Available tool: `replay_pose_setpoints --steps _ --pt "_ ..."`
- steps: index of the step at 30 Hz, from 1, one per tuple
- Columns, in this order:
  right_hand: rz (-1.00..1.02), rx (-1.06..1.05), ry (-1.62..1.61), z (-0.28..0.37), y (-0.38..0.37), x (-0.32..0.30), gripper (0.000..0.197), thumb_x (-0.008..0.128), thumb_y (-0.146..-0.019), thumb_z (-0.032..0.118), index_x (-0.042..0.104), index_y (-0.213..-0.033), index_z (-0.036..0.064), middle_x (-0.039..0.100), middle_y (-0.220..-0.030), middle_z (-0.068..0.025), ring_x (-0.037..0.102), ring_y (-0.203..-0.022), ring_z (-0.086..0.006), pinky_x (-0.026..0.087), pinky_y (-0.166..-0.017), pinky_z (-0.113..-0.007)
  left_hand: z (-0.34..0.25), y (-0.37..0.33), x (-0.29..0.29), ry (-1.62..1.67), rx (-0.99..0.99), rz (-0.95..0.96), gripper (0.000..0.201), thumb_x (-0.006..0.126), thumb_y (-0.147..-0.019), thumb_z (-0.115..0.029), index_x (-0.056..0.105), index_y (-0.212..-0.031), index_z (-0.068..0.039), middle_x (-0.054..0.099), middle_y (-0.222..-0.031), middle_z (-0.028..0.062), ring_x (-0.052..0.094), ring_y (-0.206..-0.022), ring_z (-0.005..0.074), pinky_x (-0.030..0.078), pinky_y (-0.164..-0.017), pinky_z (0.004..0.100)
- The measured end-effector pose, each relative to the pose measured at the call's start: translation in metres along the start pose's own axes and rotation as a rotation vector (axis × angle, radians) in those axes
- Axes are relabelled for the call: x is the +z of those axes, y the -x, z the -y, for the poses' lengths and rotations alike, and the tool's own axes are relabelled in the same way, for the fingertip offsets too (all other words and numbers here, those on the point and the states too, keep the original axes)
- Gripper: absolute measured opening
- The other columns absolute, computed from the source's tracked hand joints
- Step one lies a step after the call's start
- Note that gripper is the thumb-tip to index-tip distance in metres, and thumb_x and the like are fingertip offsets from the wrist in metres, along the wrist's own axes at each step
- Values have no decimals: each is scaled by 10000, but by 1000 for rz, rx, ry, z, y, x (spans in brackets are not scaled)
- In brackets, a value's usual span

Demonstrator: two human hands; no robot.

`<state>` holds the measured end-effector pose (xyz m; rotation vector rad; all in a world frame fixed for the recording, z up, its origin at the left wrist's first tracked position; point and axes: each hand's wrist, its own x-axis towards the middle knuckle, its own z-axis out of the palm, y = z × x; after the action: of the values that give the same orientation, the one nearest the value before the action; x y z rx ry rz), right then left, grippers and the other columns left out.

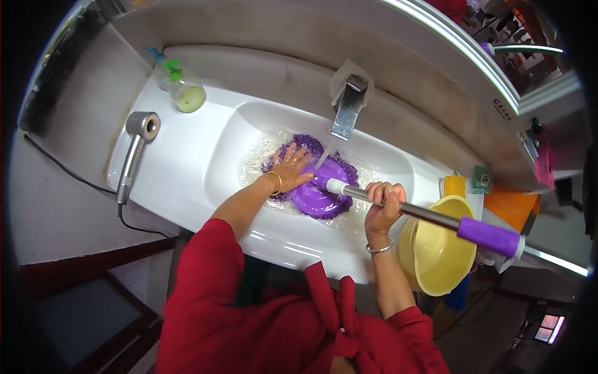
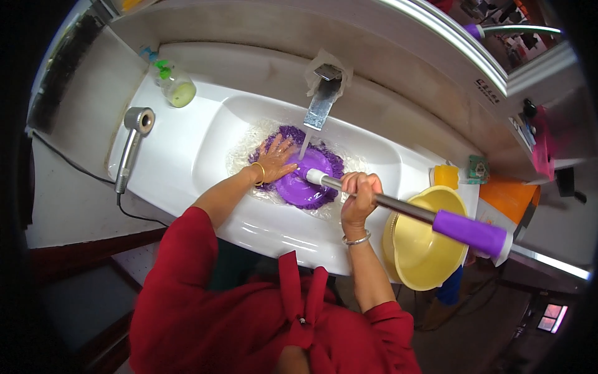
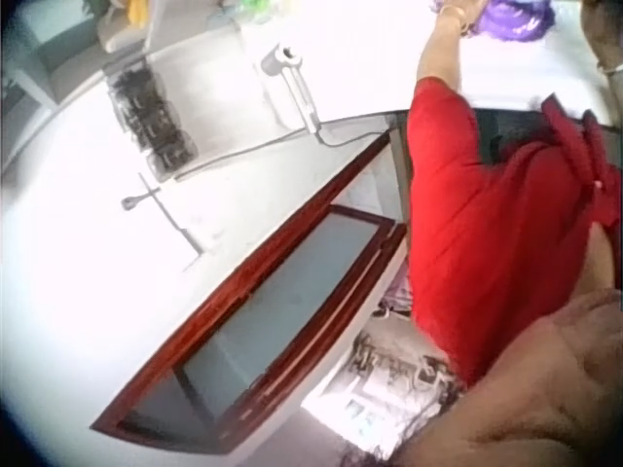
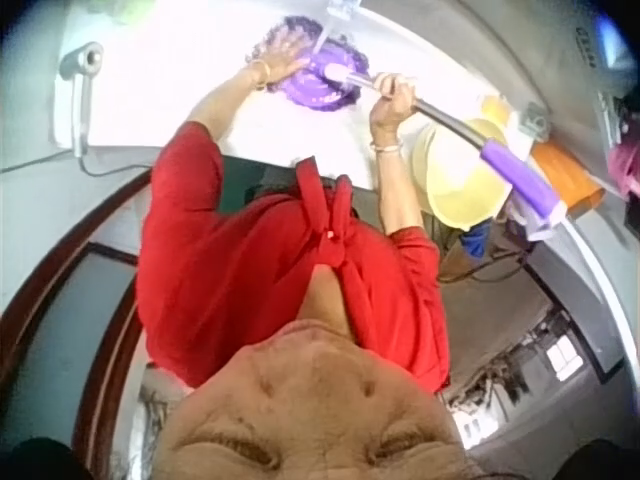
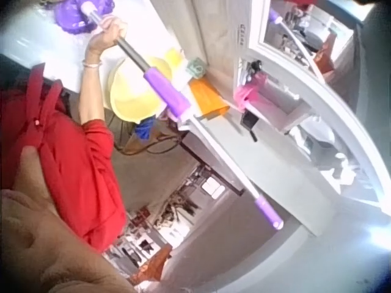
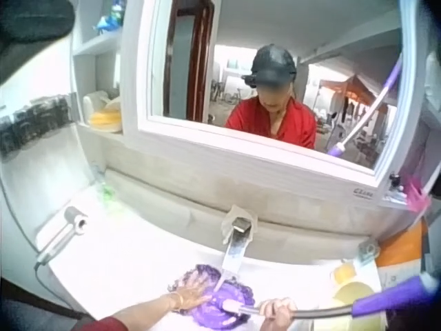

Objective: The person is washing a purple mop head in a bathroom sink.

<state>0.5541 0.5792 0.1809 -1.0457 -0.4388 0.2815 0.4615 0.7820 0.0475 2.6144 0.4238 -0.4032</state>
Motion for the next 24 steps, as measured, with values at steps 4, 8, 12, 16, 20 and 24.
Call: replay_pose_setpoints --steps 4,8,12,16,20,24 --pt "-173 293 -208 36 7 -3 250 464 -869 164 343 -657 109 365 -583 -31 353 -598 -155 361 -724 -352 -8 11 -6 143 -44 -24 634 282 -897 -553 282 -1387 -150 149 -1474 118 63 -1362 331 88 -1072 535" --pt "6 207 -298 79 14 -7 231 460 -854 210 342 -680 114 359 -606 -40 350 -611 -173 345 -715 -342 -3 32 -23 847 -191 -33 663 282 -898 -562 323 -1361 -89 291 -1411 151 262 -1308 316 245 -1052 413" --pt "100 138 -340 120 10 23 275 458 -875 271 342 -679 117 350 -566 -27 338 -567 -158 329 -672 -327 12 42 -12 1409 -377 -31 812 271 -811 -727 317 -1371 -141 270 -1411 179 316 -1274 346 280 -962 605" --pt "375 -3 -395 154 -3 27 309 455 -883 328 349 -675 126 343 -518 6 317 -460 -119 319 -563 -296 -22 40 -21 1944 -305 139 815 316 -796 -730 347 -1358 -140 369 -1365 161 354 -1266 282 324 -1009 488" --pt "660 -83 -343 152 -28 23 257 433 -875 260 341 -676 127 340 -473 27 276 -373 -82 304 -451 -266 -52 39 -44 2229 3 343 752 359 -814 -693 484 -1255 -98 529 -1222 139 513 -1121 257 417 -945 431" --pt "527 -29 -134 125 -32 9 225 417 -867 127 330 -660 115 328 -450 13 273 -357 -82 317 -434 -260 -40 14 -42 2047 150 216 530 552 -829 -464 510 -1193 -81 577 -1124 109 563 -1024 245 451 -907 371"
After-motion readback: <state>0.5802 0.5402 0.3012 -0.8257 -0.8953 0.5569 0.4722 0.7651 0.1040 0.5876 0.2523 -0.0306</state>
